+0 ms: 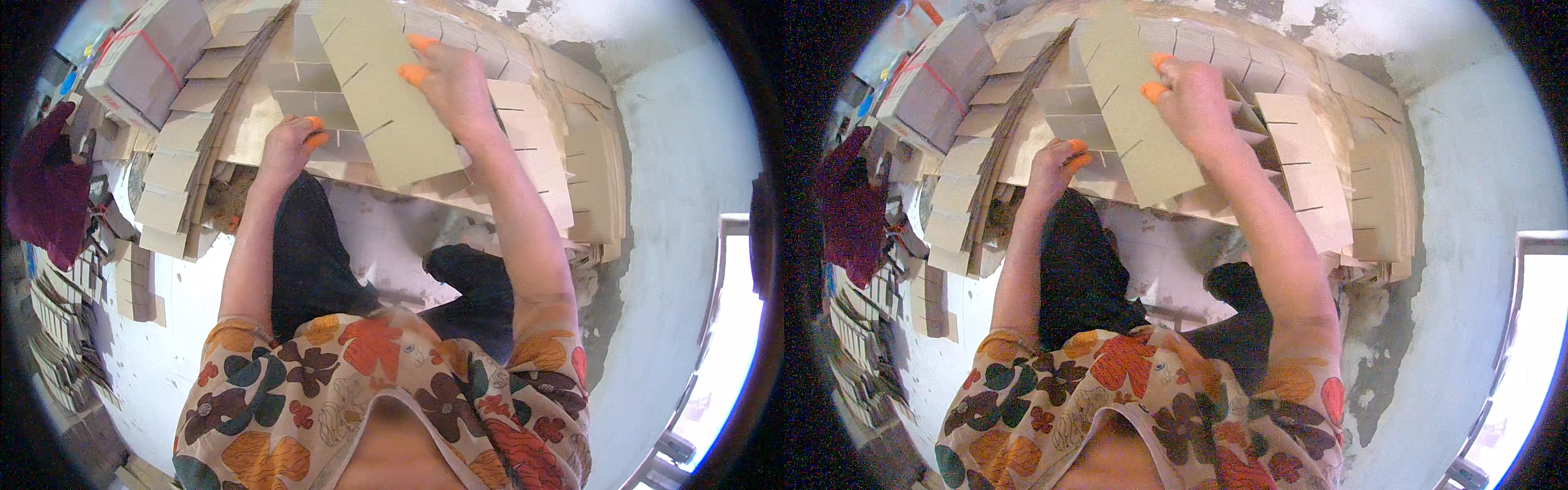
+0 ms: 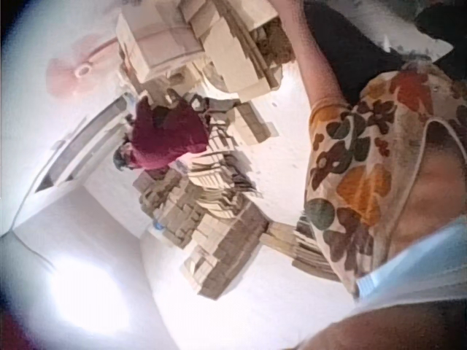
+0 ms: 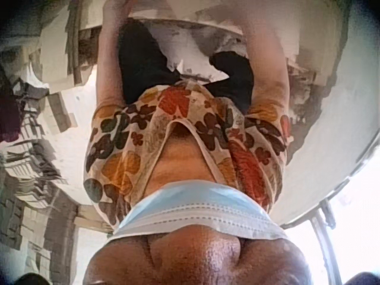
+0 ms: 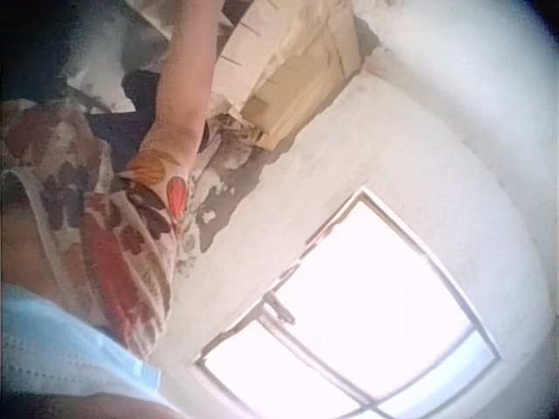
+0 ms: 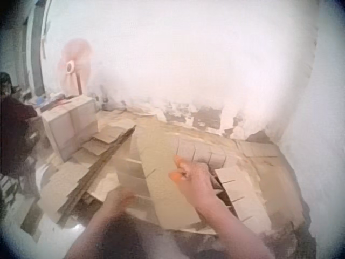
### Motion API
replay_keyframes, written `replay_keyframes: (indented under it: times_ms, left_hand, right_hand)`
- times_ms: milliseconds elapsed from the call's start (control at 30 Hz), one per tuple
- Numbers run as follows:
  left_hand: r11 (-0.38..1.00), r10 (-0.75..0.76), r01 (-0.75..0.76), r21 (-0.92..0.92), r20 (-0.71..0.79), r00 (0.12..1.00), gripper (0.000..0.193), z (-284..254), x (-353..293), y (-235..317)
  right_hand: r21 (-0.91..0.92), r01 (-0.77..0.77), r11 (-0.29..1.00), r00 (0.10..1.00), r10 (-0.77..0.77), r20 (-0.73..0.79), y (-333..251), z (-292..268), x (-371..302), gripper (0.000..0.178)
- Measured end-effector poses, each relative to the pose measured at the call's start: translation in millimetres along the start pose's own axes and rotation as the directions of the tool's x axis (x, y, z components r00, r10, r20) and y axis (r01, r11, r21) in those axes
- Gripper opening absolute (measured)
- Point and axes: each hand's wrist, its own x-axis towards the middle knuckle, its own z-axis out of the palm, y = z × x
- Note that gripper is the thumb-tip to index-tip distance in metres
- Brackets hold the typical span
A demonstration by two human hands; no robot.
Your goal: The person sits on the floor and repeatedly folds and interlocks pre-cut cardboard pieces to form a grid-like structure. They handle the cardboard by hand, aligning tabs and slots, and stacking completed sections.
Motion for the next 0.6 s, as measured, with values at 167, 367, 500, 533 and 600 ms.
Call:
replay_keyframes:
  times_ms: [167,367,500,533,600]
  left_hand:
    - [0.999,0.051,-0.050,-0.007,0.034,0.998,0.014,7.9,3.7,-12.1]
    - [0.998,0.023,-0.025,-0.054,-0.033,0.999,0.014,13.2,1.9,-14.2]
    - [1.000,0.025,-0.026,-0.018,-0.021,0.999,0.014,9.8,2.7,-9.5]
    - [1.000,0.024,-0.025,-0.016,-0.018,1.000,0.014,9.7,3.0,-9.2]
    - [1.000,0.012,-0.012,-0.015,-0.015,1.000,0.014,9.4,2.6,-9.2]
  right_hand:
    - [0.059,0.014,0.998,0.999,-0.016,0.033,-7.6,36.8,12.7,0.026]
    - [-0.122,0.101,0.987,0.985,-0.083,0.151,-11.4,54.9,22.4,0.024]
    - [-0.152,0.103,0.983,0.988,-0.083,0.131,-7.7,59.4,32.3,0.028]
    - [-0.153,0.088,0.984,0.991,-0.071,0.109,-7.8,59.4,33.6,0.031]
    - [-0.180,0.078,0.981,0.989,-0.054,0.137,-14.7,57.4,32.8,0.031]
